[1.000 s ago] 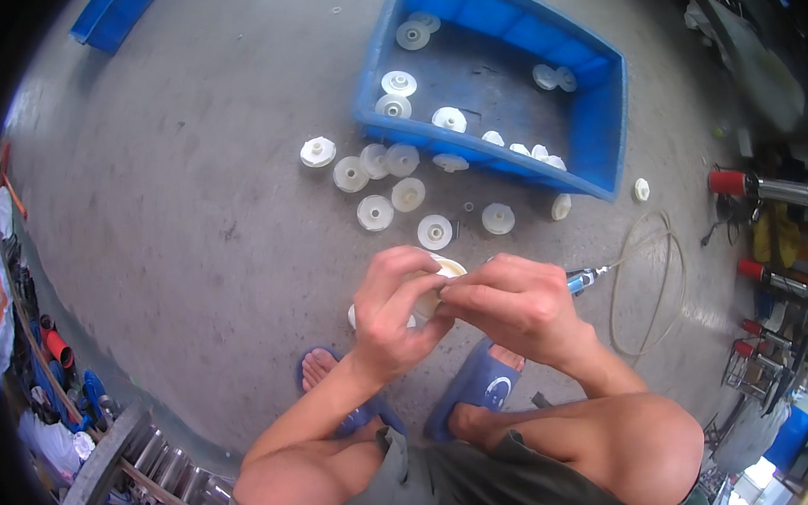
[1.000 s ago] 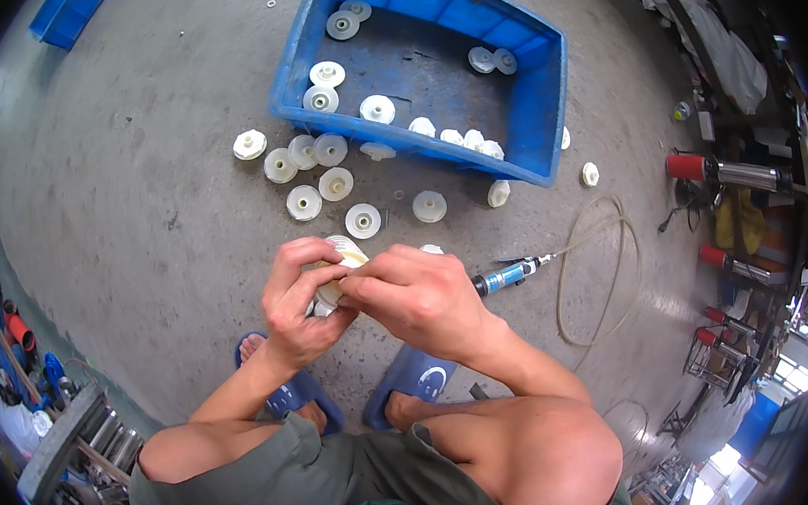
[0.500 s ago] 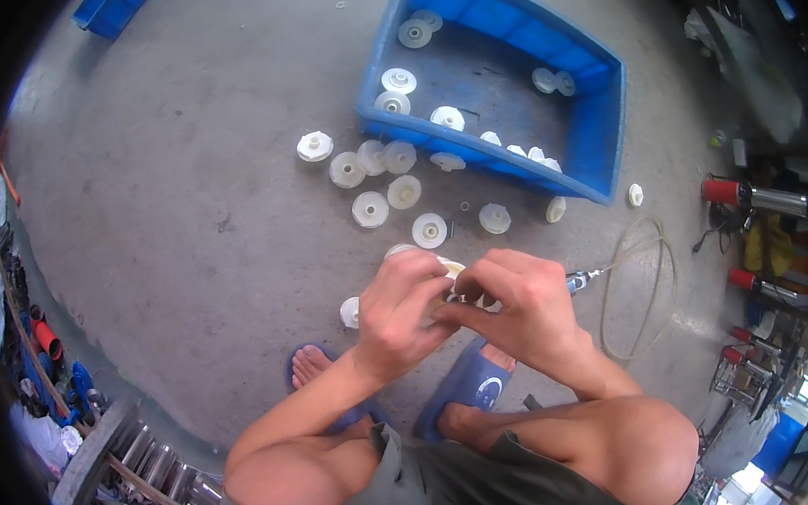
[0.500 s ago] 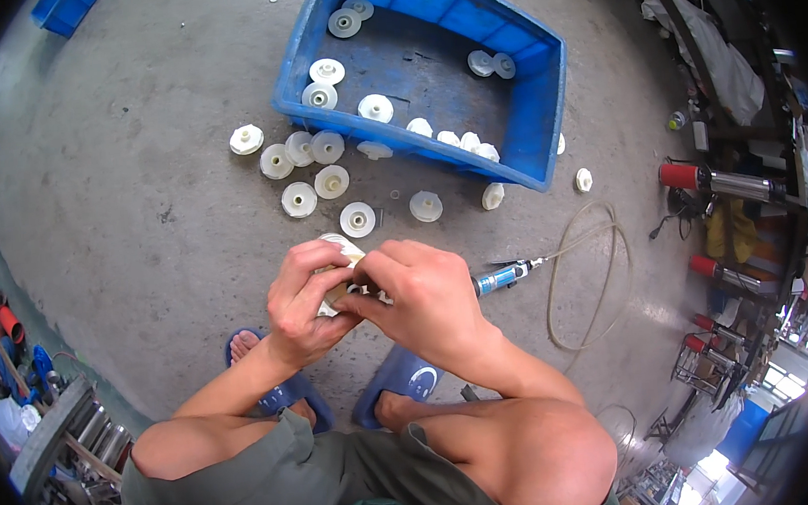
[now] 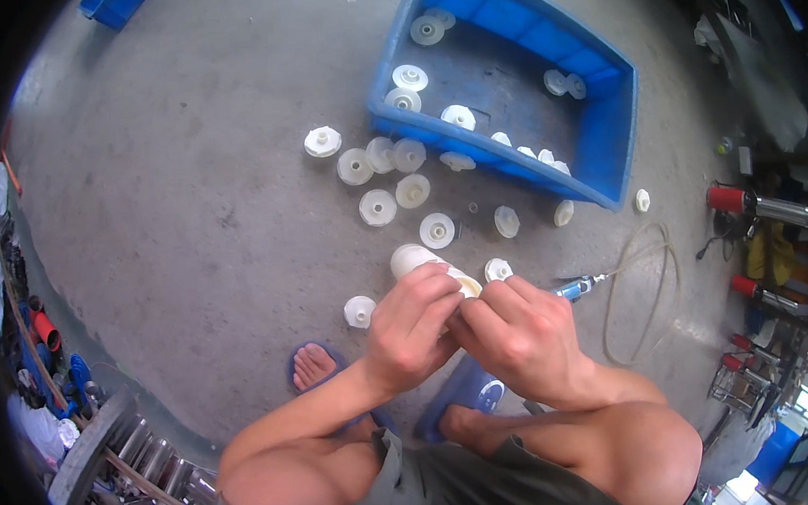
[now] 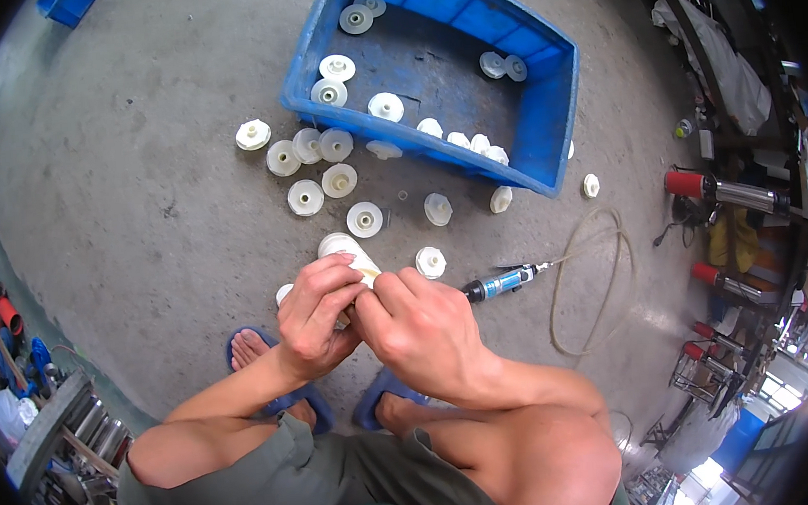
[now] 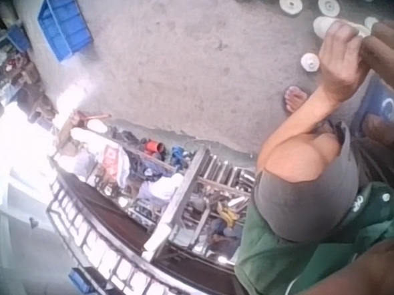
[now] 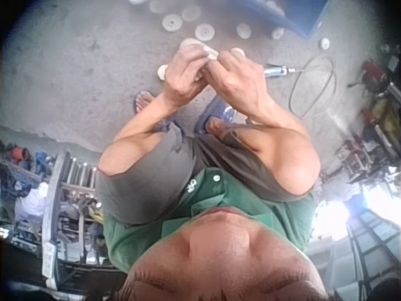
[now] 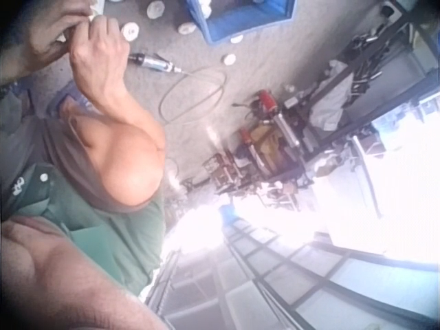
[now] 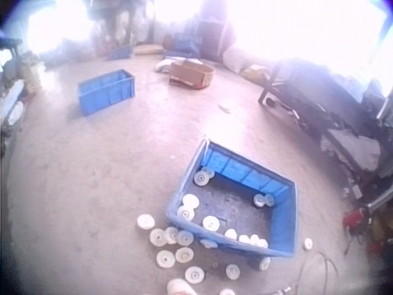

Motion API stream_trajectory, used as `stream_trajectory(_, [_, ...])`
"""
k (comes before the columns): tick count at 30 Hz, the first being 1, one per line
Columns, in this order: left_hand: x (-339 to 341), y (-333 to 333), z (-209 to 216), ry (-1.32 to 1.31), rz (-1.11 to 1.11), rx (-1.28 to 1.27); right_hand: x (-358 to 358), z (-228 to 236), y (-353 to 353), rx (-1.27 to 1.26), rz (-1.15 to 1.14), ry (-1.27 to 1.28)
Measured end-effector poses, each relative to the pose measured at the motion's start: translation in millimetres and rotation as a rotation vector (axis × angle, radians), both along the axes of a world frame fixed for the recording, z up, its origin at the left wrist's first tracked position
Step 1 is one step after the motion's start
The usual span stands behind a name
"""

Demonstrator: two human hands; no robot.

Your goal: The person assembles a cylindrical motor unit by inserting a white filter core, attaching circular plastic components with an air-powered screwdriver, and sliding the assembly into a metal casing.

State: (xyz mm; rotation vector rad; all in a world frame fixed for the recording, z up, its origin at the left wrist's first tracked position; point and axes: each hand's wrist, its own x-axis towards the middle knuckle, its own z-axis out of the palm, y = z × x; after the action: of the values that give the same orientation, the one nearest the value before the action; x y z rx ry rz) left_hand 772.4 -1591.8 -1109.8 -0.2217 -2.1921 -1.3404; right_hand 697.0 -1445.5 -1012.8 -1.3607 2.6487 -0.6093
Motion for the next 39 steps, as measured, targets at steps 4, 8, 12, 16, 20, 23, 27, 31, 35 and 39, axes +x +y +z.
stream_trajectory(4, [-5.6,1.6,1.8,-0.033,0.006,0.024,-4.6,2.2,-2.0,0.061,-0.006,0.028])
stream_trajectory(8, [-3.7,-0.3,3.3,-0.076,0.041,0.086,-37.5,-2.7,8.5,-0.029,0.116,-0.213])
stream_trajectory(12, [1.6,-15.2,-5.3,-0.1,0.061,0.165,-74.3,-107.4,33.8,0.067,-0.415,-0.31])
stream_trajectory(16, [1.2,-19.6,-1.8,-0.204,0.176,0.258,-55.6,-182.8,45.8,0.11,-0.285,-0.227])
stream_trajectory(20, [-11.6,-21.6,19.6,-0.339,0.175,0.318,-48.1,-193.8,57.8,-0.045,-0.423,-0.421])
stream_trajectory(23, [-17.6,-24.7,17.8,-0.38,0.14,0.407,-44.3,-173.1,66.3,-0.365,-0.717,-0.993])
stream_trajectory(27, [-31.5,-10.0,12.9,-0.409,0.073,0.445,-41.8,-114.2,72.7,-0.982,-0.89,-1.567])
stream_trajectory(31, [-38.0,3.7,6.8,-0.426,0.022,0.465,-30.4,-94.8,72.3,-1.09,-1.007,-1.78])
stream_trajectory(35, [-41.4,13.4,2.8,-0.381,-0.013,0.413,-24.4,-79.2,68.1,-1.097,-0.962,-1.615])
stream_trajectory(39, [-33.9,11.9,3.8,-0.342,0.011,0.318,-25.5,-58.9,49.0,-0.991,-0.875,-1.387])
